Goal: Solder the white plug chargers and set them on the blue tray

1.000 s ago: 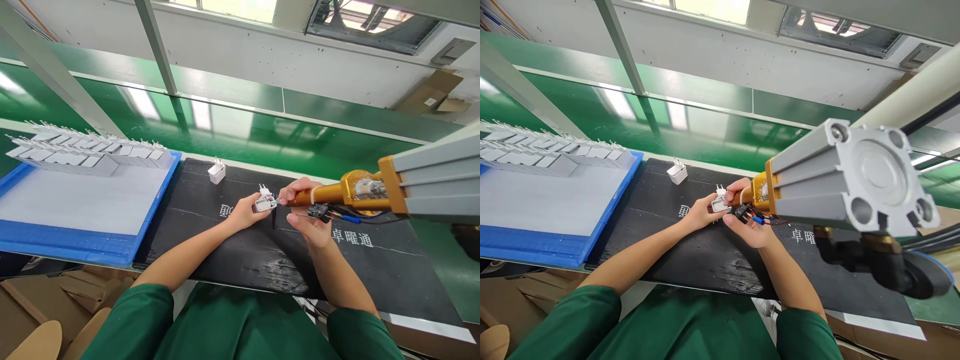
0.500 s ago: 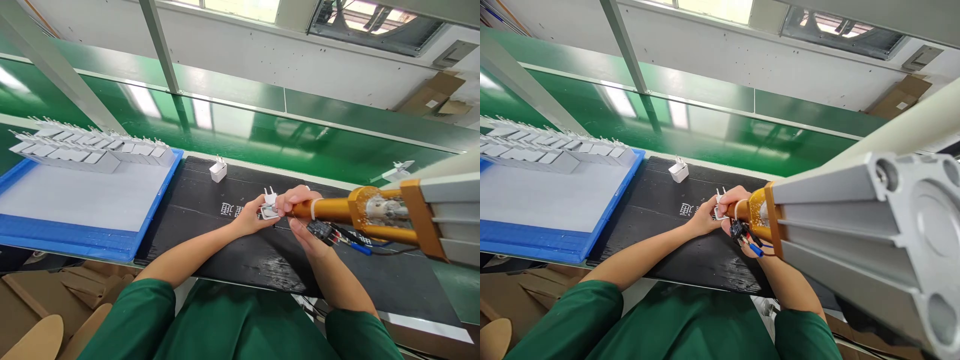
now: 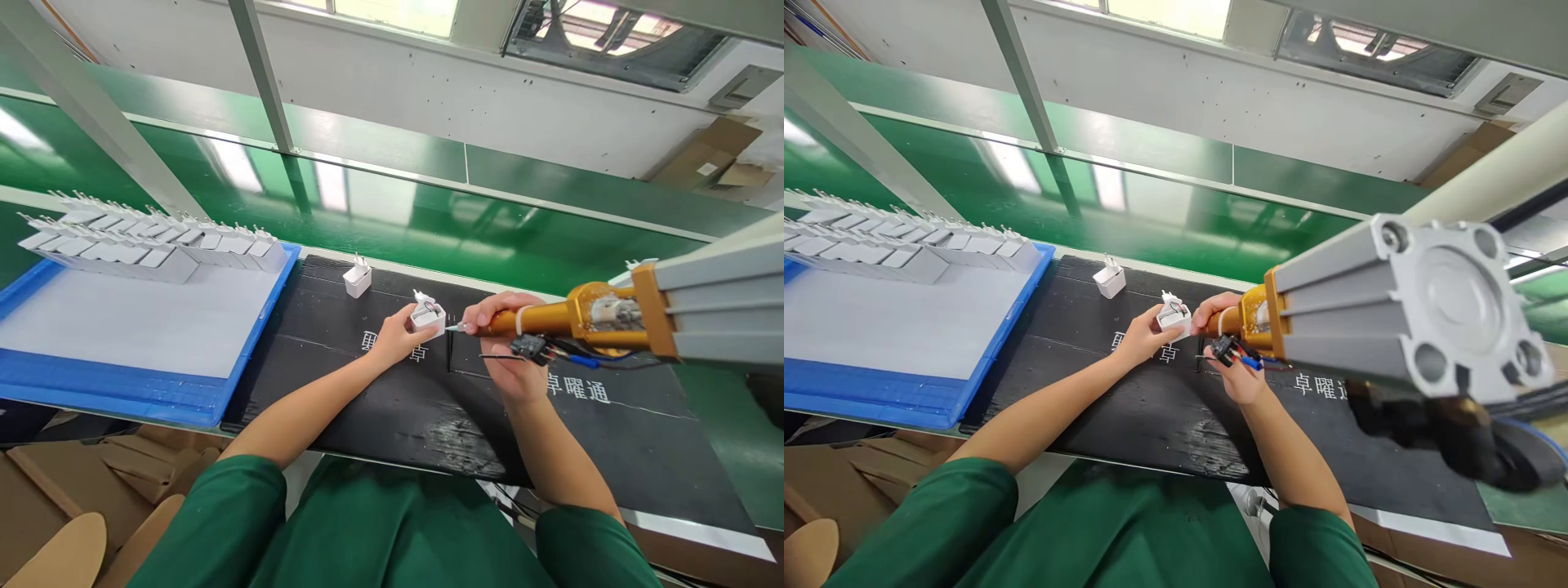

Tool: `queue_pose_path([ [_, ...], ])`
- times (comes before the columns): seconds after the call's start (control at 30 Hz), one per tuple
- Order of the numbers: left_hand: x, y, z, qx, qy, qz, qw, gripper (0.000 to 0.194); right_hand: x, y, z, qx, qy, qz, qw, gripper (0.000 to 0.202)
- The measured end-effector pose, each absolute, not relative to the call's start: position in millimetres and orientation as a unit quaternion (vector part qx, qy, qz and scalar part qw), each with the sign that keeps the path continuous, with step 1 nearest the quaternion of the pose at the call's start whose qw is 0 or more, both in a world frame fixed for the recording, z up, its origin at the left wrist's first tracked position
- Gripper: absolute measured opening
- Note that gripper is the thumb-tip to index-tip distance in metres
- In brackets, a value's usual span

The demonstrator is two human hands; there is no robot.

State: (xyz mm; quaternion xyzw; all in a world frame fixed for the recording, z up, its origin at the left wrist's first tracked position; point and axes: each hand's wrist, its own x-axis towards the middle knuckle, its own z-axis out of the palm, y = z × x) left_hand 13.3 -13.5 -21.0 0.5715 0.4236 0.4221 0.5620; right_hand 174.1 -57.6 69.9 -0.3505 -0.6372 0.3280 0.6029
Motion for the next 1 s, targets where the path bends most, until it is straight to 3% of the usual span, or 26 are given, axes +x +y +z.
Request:
queue_pose_path([
  [0.2,6.3,-10.8,-8.4,0.52,0.407,0.419,0.624,0.047,193.1,-36.5,58.4,-0.343,-0.608,0.233,0.677,0.04],
  [0.47,6.7,-16.2,-2.3,0.53,0.375,0.398,0.648,0.053,254.1,-35.3,43.8,-0.585,-0.625,-0.06,0.513,0.038],
  [0.73,5.0,-16.9,-6.0,0.549,0.383,0.378,0.64,0.052,282.4,-32.4,22.9,-0.564,-0.614,-0.055,0.549,0.056],
  [0.83,3.4,-16.8,-7.0,0.561,0.389,0.374,0.628,0.053,279.4,-39.6,16.8,-0.56,-0.602,-0.148,0.55,0.063],
  [0.93,2.4,-16.7,-6.1,0.565,0.397,0.373,0.619,0.054,268.0,-46.0,13.4,-0.54,-0.63,-0.227,0.51,0.051],
  [1.0,2.1,-17.0,-4.6,0.566,0.401,0.368,0.619,0.055,257.2,-47.2,10.4,-0.507,-0.724,-0.171,0.435,0.041],
])
